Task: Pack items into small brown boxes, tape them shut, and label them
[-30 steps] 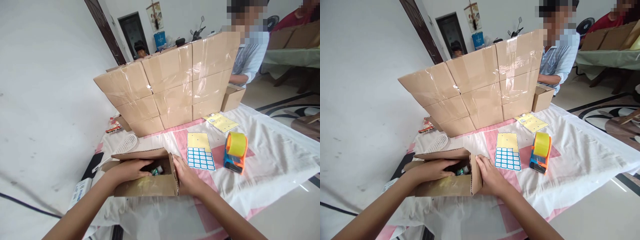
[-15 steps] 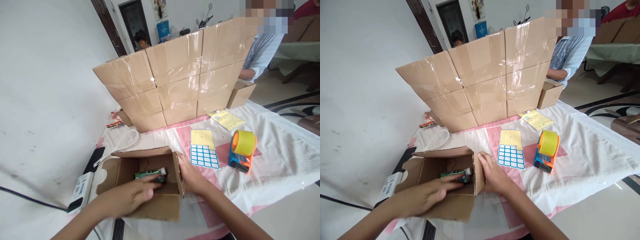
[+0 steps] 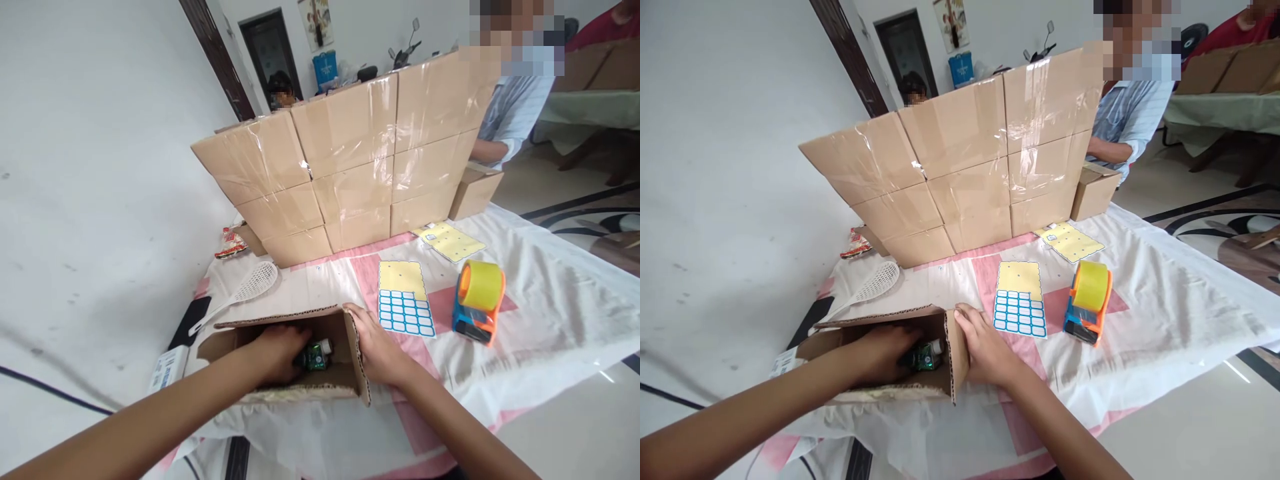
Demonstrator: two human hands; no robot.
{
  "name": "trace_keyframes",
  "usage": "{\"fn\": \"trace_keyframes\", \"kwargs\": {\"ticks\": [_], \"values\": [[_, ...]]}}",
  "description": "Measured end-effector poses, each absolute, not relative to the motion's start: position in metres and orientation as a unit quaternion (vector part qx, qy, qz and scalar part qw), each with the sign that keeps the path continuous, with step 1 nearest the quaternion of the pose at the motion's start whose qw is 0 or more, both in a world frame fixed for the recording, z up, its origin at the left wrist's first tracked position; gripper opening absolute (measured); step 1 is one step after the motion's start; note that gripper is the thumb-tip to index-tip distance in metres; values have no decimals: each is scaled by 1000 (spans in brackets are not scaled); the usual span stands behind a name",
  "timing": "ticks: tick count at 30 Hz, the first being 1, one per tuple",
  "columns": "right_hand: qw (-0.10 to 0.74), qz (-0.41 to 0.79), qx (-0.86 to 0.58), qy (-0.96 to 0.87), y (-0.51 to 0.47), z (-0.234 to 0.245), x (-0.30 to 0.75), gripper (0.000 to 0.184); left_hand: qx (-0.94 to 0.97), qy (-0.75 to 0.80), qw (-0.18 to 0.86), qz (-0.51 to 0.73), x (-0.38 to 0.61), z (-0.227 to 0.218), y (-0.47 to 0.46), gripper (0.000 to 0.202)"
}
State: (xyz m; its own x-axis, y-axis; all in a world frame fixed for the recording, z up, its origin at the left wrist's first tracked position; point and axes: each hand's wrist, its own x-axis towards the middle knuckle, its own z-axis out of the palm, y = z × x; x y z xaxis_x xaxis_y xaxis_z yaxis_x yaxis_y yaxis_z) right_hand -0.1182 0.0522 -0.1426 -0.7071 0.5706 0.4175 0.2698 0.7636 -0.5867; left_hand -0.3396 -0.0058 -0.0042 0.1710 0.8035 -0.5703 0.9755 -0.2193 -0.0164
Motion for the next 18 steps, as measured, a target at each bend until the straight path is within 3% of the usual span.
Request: {"fn": "trace_keyframes", "kwargs": {"ticks": [5,12,18], "values": [[295,257,-239,-888,52,-142,-117,118,747,619,57,-237,-319,-3,-30,44],[305,269,-234,-883,51,-144,-117,122,745,631,114,-184,-339,-20,-22,64],[310,269,-232,-882,52,-147,-118,126,806,550,40,-214,-337,-19,-21,41]]}}
